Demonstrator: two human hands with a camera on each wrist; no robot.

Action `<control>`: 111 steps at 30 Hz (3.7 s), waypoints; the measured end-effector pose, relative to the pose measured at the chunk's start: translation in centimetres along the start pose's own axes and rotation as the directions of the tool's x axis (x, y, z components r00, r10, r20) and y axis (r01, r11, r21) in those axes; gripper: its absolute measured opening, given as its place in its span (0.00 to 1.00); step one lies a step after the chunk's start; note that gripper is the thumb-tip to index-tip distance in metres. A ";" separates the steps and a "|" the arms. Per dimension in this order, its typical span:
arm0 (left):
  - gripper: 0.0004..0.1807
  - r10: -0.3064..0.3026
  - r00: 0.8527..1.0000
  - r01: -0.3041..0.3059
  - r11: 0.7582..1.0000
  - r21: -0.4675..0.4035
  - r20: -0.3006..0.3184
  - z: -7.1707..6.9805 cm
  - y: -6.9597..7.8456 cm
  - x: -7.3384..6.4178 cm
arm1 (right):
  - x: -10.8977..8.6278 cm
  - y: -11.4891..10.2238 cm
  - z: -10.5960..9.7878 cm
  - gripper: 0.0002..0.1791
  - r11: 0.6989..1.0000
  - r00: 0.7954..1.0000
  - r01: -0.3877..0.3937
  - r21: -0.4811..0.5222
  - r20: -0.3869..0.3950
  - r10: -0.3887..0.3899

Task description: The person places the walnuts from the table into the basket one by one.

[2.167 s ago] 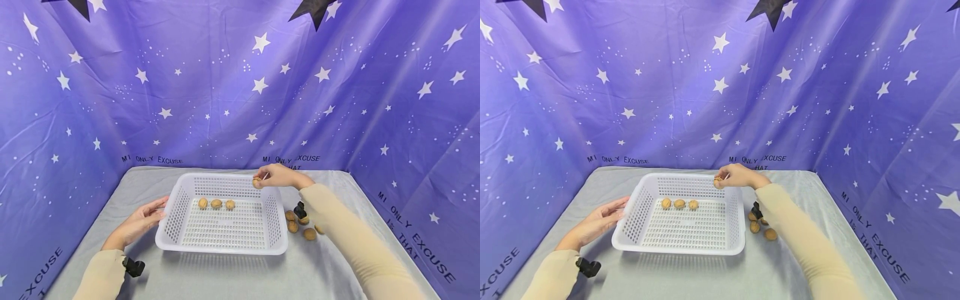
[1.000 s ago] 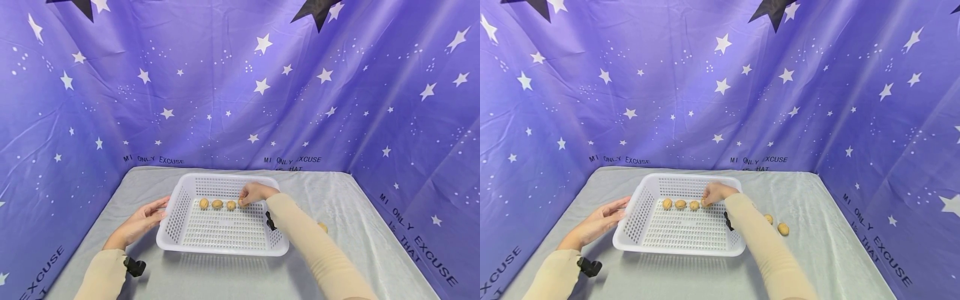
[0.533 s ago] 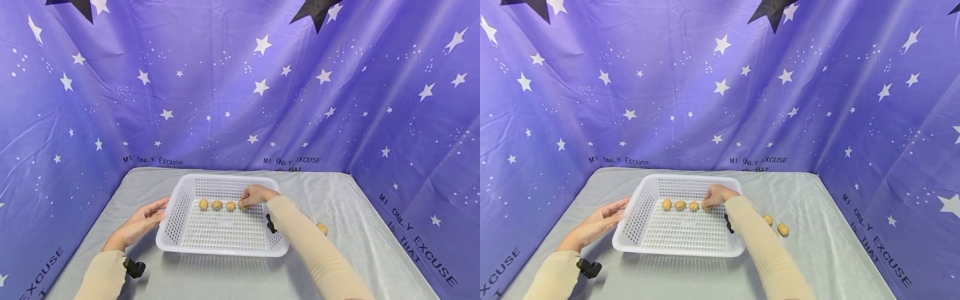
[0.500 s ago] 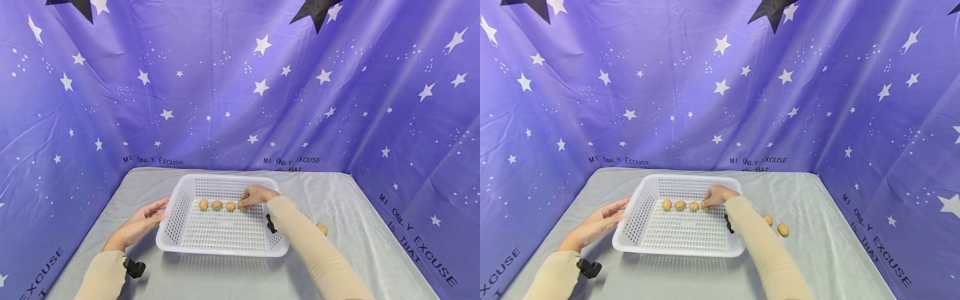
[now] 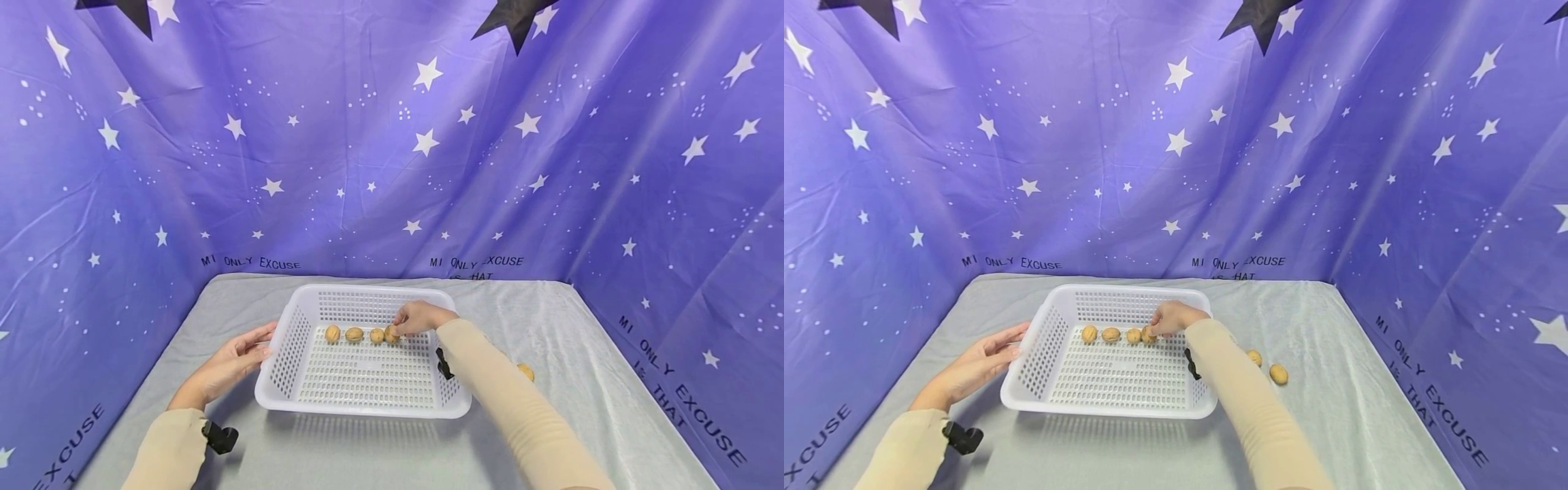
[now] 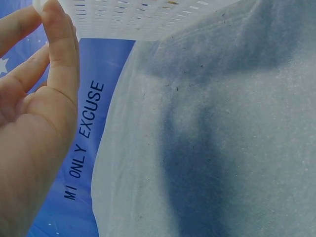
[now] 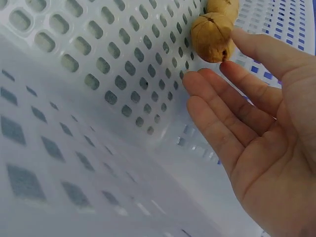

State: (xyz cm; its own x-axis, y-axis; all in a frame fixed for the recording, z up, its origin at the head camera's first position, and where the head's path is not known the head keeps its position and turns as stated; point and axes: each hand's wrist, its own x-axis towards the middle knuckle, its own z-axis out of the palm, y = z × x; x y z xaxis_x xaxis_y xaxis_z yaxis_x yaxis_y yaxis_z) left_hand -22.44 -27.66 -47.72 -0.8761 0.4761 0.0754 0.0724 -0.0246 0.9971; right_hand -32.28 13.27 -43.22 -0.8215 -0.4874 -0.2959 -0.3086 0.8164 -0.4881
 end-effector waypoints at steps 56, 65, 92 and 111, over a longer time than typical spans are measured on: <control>0.33 -0.024 0.999 0.024 1.000 0.008 -0.028 -0.1 -0.2 -0.1 | -9.8 12.3 -4.3 0.17 0.984 0.983 0.098 0.147 -0.167 -0.074; 0.33 -0.017 1.000 0.017 1.000 0.001 -0.022 -0.1 -0.3 -0.1 | -9.5 13.6 -2.0 0.18 0.986 0.993 0.050 0.161 -0.113 -0.032; 0.33 -0.020 1.000 0.020 1.000 0.006 -0.014 -0.1 -0.1 0.2 | -10.4 14.0 -3.1 0.20 0.973 0.996 0.048 0.225 -0.081 -0.030; 0.33 -0.030 0.999 0.030 0.999 0.019 -0.032 0.0 0.0 -0.1 | -11.1 9.8 -8.8 0.22 0.978 0.970 0.148 0.148 -0.217 -0.114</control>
State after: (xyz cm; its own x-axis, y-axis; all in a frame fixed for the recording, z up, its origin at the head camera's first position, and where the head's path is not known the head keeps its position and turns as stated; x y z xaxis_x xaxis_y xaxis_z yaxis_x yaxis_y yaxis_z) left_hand -22.38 -27.72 -47.70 -0.8927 0.4482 0.0462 0.0550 0.0065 0.9985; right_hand -30.46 29.39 -37.46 -0.8654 -0.4982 -0.0531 -0.3525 0.6806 -0.6423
